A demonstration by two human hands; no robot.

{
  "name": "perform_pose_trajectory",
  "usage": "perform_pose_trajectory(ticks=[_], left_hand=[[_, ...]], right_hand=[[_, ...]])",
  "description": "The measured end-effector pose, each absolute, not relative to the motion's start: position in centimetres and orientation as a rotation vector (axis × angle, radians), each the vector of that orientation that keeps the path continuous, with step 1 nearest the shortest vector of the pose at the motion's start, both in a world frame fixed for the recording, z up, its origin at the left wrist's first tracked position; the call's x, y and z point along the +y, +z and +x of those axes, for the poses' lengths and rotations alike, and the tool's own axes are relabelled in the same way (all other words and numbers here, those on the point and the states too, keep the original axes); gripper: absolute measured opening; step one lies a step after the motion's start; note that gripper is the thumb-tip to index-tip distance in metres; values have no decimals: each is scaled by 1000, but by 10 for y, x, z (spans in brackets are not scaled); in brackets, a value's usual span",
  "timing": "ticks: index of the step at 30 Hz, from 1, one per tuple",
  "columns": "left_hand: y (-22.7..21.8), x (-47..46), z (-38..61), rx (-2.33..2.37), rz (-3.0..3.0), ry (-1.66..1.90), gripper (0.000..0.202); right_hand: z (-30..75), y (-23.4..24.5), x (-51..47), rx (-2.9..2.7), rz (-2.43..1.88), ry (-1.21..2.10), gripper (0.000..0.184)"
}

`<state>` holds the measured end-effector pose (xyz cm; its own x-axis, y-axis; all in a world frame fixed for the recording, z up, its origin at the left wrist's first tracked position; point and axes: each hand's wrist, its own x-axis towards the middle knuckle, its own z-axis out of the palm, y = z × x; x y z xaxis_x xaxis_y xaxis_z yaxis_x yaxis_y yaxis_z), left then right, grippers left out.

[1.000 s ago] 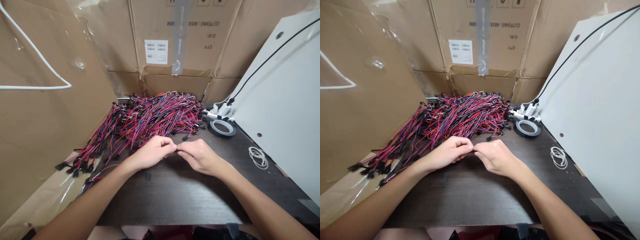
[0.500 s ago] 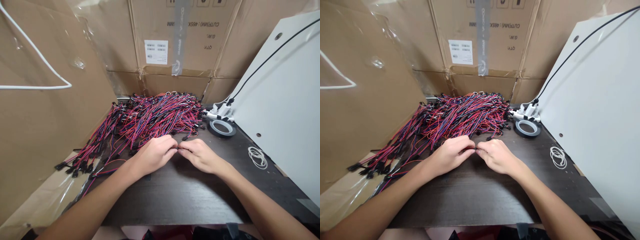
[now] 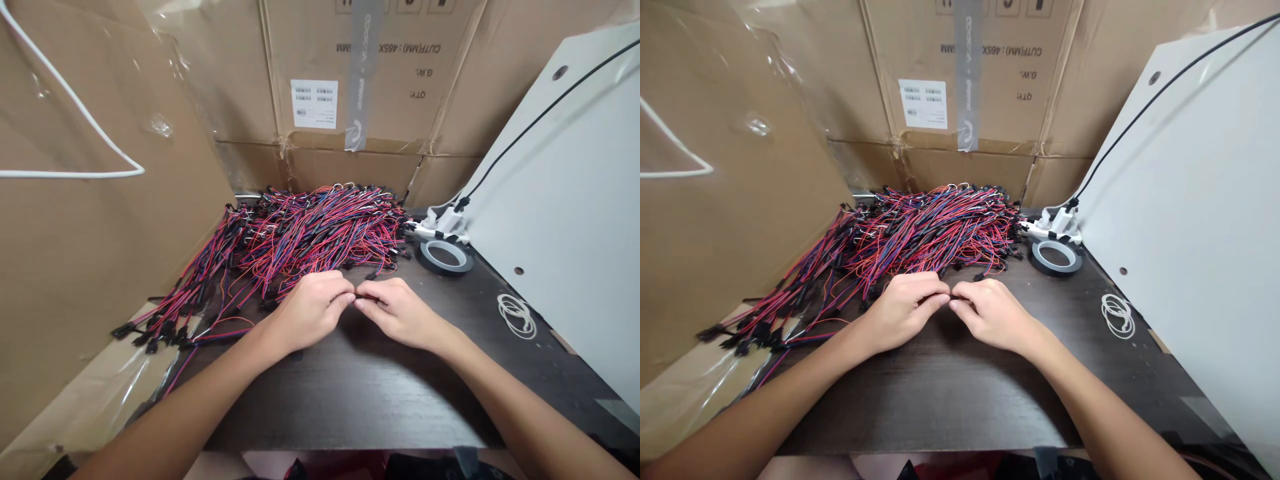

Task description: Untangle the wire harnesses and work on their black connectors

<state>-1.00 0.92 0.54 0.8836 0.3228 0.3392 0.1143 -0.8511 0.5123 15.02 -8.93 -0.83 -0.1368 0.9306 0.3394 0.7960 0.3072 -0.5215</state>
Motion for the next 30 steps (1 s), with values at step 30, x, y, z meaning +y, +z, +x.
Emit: perform_pose_trajectory(ticks=[30], left_hand=[[5, 10, -8, 332, 2553, 474, 14]], right_hand=[[154, -14, -88, -2076, -1518, 143, 18]])
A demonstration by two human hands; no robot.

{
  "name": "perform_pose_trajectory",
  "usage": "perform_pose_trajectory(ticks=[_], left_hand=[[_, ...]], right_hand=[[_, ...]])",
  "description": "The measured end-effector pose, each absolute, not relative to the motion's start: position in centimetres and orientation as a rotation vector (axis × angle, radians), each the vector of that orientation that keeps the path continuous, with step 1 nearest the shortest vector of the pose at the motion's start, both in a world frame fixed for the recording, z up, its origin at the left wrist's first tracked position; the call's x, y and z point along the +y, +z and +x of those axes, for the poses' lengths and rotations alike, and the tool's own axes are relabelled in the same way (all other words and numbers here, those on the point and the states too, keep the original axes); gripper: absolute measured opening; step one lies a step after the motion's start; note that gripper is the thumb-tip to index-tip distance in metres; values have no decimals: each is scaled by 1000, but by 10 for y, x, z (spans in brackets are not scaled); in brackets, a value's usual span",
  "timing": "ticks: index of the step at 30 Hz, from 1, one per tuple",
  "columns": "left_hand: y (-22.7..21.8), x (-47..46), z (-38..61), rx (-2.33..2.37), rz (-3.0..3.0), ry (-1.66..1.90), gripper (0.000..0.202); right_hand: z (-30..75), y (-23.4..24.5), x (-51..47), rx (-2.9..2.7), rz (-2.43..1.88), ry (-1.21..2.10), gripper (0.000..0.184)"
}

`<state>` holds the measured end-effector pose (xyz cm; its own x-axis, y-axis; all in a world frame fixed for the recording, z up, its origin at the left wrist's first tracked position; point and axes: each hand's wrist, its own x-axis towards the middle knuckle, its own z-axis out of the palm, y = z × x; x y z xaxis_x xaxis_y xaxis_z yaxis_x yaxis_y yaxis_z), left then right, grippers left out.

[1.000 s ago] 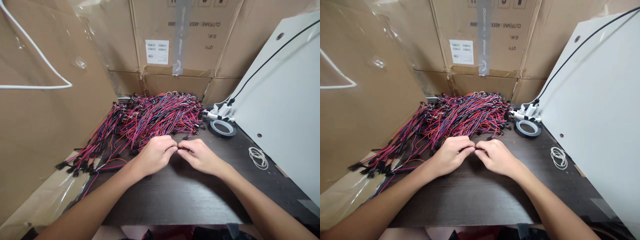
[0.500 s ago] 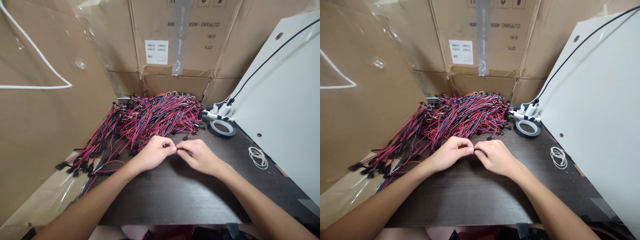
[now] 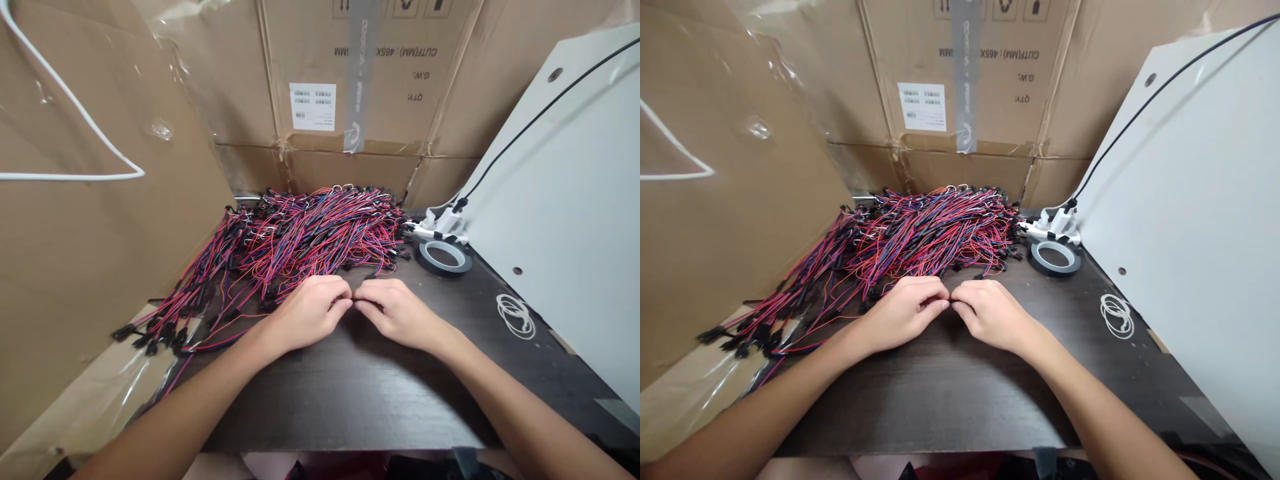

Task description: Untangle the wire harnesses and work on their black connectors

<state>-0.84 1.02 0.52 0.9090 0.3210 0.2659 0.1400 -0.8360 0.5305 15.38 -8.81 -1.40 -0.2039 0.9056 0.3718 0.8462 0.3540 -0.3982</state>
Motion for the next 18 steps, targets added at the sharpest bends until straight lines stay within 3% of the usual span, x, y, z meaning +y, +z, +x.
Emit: perform_pose_trajectory(ticks=[8, 15, 18], left_hand=[[5, 13, -4, 505, 2216, 207, 19], [11, 12, -5, 589, 1704, 167, 17], [13, 11, -5, 598, 1633, 153, 19]], right_hand=[[156, -23, -85, -2127, -1431, 33, 19], [150, -13, -91, -2214, -1298, -552, 33], [148, -13, -91, -2170, -1307, -472, 29]])
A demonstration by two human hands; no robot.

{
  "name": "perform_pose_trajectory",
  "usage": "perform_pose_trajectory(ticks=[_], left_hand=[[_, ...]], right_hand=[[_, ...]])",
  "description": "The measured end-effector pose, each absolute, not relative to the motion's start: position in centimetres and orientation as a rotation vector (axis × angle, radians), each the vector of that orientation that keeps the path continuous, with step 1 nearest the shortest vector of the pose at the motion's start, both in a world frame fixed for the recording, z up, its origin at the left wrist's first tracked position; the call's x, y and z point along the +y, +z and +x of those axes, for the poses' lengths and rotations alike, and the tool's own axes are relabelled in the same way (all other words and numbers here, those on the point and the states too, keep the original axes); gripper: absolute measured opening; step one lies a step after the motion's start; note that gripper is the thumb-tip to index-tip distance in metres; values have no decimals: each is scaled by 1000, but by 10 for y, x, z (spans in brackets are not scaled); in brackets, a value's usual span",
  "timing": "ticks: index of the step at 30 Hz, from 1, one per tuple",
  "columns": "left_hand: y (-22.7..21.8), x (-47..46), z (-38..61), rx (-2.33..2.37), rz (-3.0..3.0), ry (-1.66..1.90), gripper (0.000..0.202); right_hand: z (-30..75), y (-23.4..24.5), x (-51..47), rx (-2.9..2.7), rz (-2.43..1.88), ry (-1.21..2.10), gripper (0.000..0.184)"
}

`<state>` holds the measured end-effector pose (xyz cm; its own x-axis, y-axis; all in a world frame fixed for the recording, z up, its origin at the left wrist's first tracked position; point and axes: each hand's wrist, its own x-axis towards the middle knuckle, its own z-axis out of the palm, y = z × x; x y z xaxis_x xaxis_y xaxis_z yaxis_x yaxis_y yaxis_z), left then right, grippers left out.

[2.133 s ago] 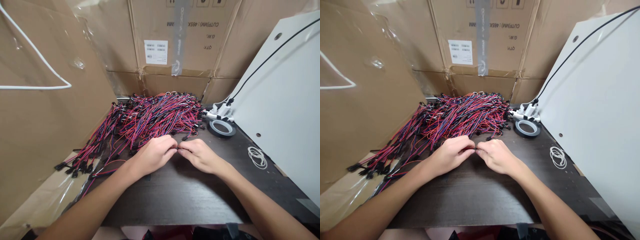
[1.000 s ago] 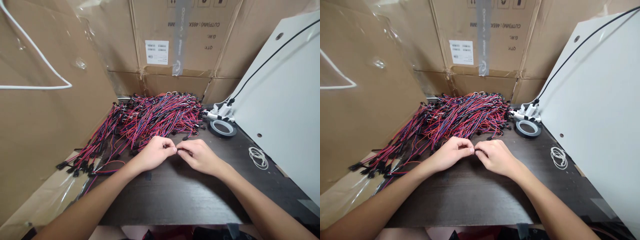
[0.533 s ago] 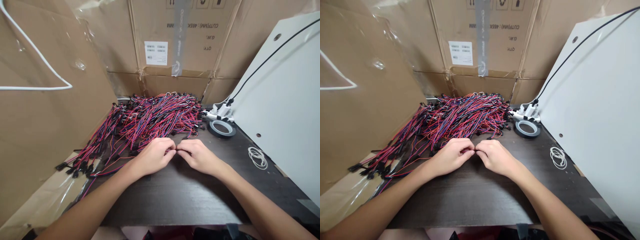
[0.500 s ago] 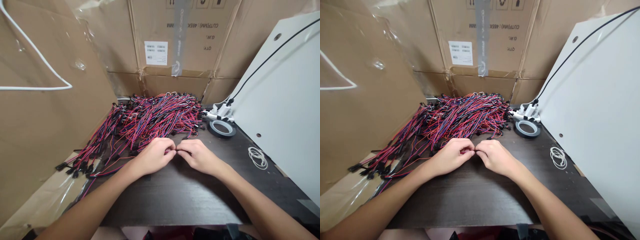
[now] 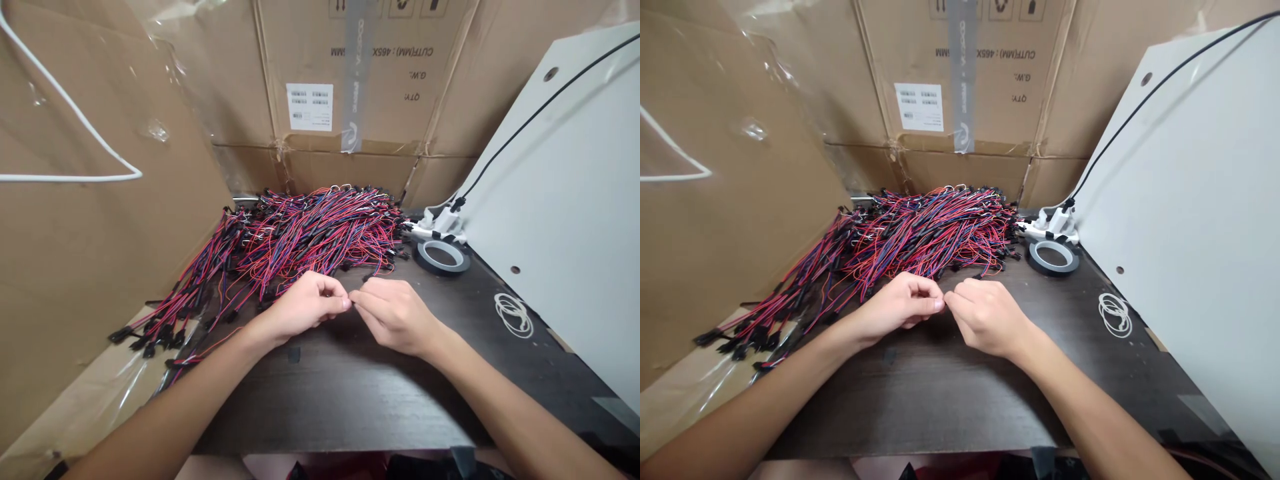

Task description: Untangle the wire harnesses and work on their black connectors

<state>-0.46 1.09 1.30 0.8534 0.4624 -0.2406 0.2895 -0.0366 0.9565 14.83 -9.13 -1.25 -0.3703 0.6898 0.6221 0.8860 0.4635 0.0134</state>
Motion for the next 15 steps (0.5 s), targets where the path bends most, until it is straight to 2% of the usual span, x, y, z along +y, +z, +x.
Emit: perform_pose_trajectory(ticks=[5, 9, 15], left_hand=[[8, 12, -3, 547, 1772, 229, 17], [6, 14, -4, 537, 1939, 260, 18], [7, 14, -5, 576, 2103, 255, 15]], right_hand=[[149, -15, -91, -2162, -1381, -172, 22], [149, -15, -91, -2150, -1459, -6, 24], [151, -20, -89, -2181, -1459, -111, 28]])
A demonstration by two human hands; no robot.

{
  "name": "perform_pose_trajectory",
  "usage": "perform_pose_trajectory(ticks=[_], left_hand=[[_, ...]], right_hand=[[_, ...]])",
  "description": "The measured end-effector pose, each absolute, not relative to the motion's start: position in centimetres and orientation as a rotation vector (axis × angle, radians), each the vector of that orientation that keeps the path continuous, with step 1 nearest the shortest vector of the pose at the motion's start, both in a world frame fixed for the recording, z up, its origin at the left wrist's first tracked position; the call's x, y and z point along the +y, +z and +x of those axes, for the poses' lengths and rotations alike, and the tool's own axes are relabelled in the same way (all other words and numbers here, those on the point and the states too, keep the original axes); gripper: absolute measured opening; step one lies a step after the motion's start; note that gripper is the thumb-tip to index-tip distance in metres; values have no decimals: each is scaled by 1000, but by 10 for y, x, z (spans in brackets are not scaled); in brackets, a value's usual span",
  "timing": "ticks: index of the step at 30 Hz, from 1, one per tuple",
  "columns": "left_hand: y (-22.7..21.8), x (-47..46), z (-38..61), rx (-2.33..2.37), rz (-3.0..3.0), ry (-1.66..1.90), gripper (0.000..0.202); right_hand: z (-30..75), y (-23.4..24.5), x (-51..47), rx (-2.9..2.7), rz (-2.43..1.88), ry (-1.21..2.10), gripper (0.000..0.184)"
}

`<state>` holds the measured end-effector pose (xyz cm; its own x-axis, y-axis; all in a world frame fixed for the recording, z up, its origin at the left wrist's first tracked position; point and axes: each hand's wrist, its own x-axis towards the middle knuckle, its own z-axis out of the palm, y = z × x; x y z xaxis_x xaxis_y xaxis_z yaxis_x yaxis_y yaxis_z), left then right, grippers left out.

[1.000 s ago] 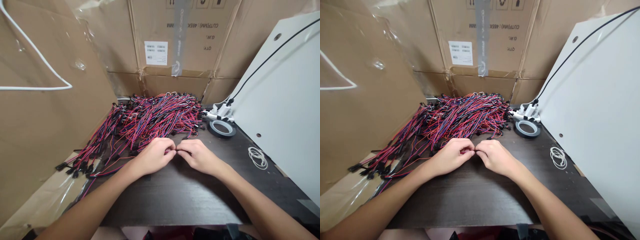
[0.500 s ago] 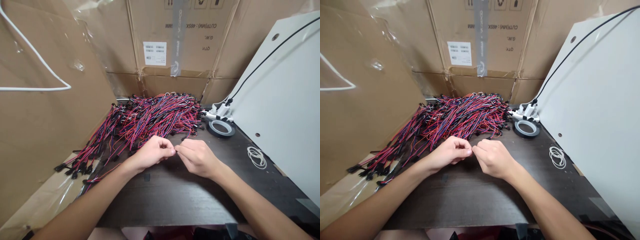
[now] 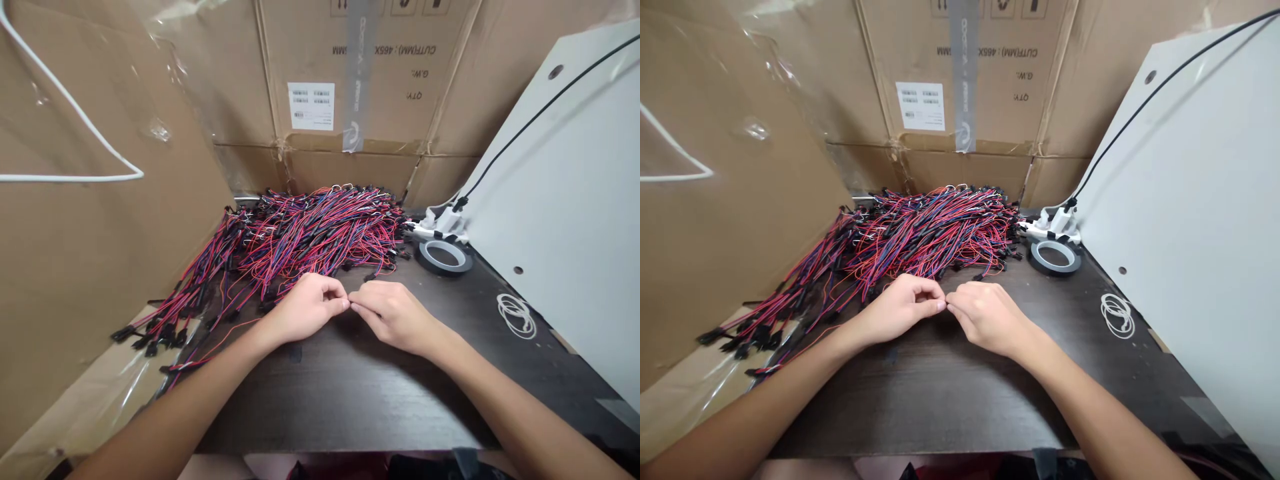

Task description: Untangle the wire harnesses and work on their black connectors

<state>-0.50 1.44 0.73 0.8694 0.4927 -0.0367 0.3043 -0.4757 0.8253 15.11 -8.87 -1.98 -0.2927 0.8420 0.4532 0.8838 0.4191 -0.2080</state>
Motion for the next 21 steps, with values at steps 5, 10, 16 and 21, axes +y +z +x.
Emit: perform_pose_trajectory(ticks=[5, 10, 16, 21], left_hand=[[8, 14, -4, 579, 2083, 227, 18], [9, 13, -4, 569, 2172, 263, 17], [11, 12, -4, 552, 2217, 282, 17], [11, 11, -4, 565, 2220, 292, 17]], right_hand=[[153, -22, -87, -2197, -1443, -222, 28], [153, -22, -87, -2186, -1438, -211, 29], [153, -21, -87, -2181, -1437, -166, 28], [152, -20, -88, -2170, -1467, -157, 28]])
